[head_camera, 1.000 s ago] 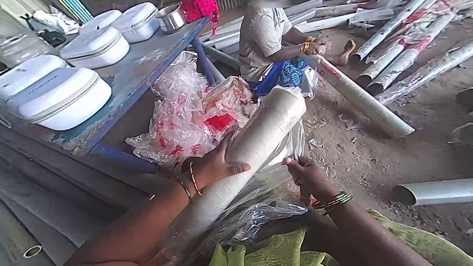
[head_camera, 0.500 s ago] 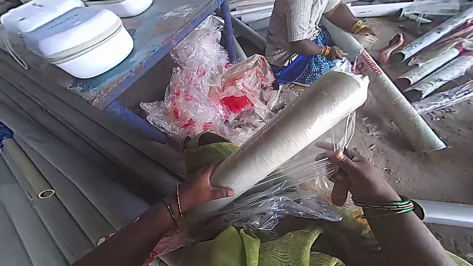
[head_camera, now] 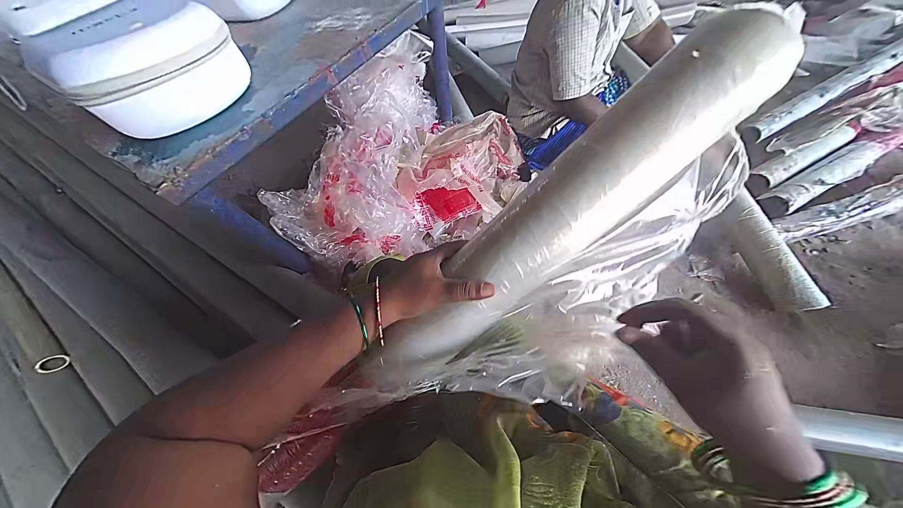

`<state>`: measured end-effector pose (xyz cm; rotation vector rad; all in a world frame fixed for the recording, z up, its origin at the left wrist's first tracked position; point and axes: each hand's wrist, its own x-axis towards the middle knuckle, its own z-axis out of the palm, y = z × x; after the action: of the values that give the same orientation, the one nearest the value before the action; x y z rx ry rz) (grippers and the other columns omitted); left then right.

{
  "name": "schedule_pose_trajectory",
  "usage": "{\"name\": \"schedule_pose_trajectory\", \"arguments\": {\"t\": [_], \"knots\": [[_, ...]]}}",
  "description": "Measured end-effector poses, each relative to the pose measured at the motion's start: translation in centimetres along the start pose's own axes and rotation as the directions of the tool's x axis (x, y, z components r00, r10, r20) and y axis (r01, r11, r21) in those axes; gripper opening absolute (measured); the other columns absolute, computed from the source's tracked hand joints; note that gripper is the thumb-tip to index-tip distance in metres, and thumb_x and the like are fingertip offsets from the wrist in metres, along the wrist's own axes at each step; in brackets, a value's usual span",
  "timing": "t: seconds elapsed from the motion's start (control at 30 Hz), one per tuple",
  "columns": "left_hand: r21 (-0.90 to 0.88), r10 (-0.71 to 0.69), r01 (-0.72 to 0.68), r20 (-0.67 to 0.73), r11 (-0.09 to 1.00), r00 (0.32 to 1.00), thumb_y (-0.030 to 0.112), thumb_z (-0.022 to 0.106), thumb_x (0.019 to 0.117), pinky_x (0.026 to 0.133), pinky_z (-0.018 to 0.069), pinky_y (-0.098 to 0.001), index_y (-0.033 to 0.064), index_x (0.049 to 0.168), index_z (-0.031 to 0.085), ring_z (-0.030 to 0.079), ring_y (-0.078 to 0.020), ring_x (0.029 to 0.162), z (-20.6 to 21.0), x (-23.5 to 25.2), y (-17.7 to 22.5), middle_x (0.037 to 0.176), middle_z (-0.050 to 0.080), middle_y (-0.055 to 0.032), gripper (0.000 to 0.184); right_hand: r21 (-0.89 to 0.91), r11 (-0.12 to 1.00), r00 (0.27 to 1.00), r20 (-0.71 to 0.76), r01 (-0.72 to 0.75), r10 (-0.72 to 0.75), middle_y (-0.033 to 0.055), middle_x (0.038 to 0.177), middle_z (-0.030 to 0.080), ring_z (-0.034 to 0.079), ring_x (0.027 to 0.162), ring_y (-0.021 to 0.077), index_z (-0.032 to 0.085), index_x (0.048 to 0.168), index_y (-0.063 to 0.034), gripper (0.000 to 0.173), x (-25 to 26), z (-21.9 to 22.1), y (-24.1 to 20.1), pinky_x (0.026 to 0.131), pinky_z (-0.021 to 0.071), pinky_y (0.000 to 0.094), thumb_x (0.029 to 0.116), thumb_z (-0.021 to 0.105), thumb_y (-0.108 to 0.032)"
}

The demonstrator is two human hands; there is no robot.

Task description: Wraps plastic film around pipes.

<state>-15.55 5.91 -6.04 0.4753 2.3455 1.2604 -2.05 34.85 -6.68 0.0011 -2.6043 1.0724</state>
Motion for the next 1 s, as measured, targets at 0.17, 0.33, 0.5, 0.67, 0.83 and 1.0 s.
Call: {"name": "schedule_pose_trajectory", "arguments": {"t": [0.17,0.33,0.5,0.67,0.83,1.0], "knots": [[-0.048,0.027,-0.025,0.044,0.999,0.999,0.049,0.076,0.0843,0.086,0.0558,-0.0405,0.0121,0.148,0.045,0.067,-0.0172,0.098,0.0,3.1,1.7,0.119,0.067,-0.0111,0.08,-0.245,0.901,0.93,0.008,0.357,-0.367,0.01,0.083,0.067,0.057,0.054,0.0211,0.071,0.099,-0.0066,0.047,2.0,3.8,-3.3,0.046,0.0455,0.0384,0.0937,0.061,-0.052],[-0.127,-0.023,0.035,0.093,0.991,0.995,0.038,0.069,0.0941,0.083,0.0549,-0.0331,0.0079,0.143,0.047,0.065,-0.0112,0.092,0.2,4.1,0.1,0.112,0.066,-0.0089,0.061,-0.324,0.834,0.894,0.191,0.447,-0.405,0.0146,0.077,0.065,0.068,0.065,0.0326,0.07,0.094,-0.0009,0.055,3.1,7.0,-4.8,0.05,0.0511,0.0447,0.0816,0.073,-0.055],[-0.146,-0.064,0.079,0.105,0.986,0.992,0.041,0.067,0.0946,0.081,0.0544,-0.0308,0.0101,0.143,0.046,0.064,-0.0099,0.089,0.1,4.8,-1.5,0.111,0.067,-0.0082,0.061,-0.394,0.825,0.907,0.288,0.405,-0.307,0.0209,0.084,0.067,0.071,0.073,0.037,0.067,0.095,0.0033,0.049,3.4,10.6,-5.2,0.054,0.052,0.0453,0.0845,0.076,-0.043],[-0.132,-0.116,0.134,0.133,0.982,0.984,0.043,0.067,0.0946,0.086,0.0525,-0.0346,0.0149,0.153,0.037,0.063,-0.0156,0.098,-0.6,5.3,-2.0,0.122,0.064,-0.0131,0.071,-0.308,0.841,0.868,0.38,0.445,-0.321,0.0213,0.086,0.069,0.072,0.077,0.0389,0.07,0.098,0.003,0.032,4.8,11.4,-5.2,0.059,0.0547,0.0491,0.0952,0.068,-0.029],[-0.157,-0.102,0.129,0.168,0.979,0.981,0.037,0.067,0.0947,0.09,0.0534,-0.0376,0.0119,0.153,0.034,0.064,-0.0157,0.103,-0.9,5.5,-2.4,0.125,0.062,-0.0135,0.072,-0.172,0.826,0.775,0.486,0.537,-0.403,0.0157,0.067,0.062,0.067,0.062,0.0346,0.067,0.083,0.0005,0.03,6.0,9.6,-4.9,0.051,0.0488,0.0479,0.0957,0.067,-0.026],[-0.186,-0.039,0.067,0.15,0.98,0.988,0.038,0.071,0.0892,0.084,0.0569,-0.0352,0.0086,0.149,0.039,0.066,-0.0133,0.094,-1.1,5.8,-3.0,0.118,0.064,-0.0109,0.074,-0.265,0.665,0.688,0.505,0.698,-0.521,0.0105,0.058,0.054,0.061,0.05,0.0291,0.064,0.077,-0.0034,0.027,4.7,8.5,-3.8,0.041,0.0437,0.0404,0.0957,0.062,-0.022]]}}
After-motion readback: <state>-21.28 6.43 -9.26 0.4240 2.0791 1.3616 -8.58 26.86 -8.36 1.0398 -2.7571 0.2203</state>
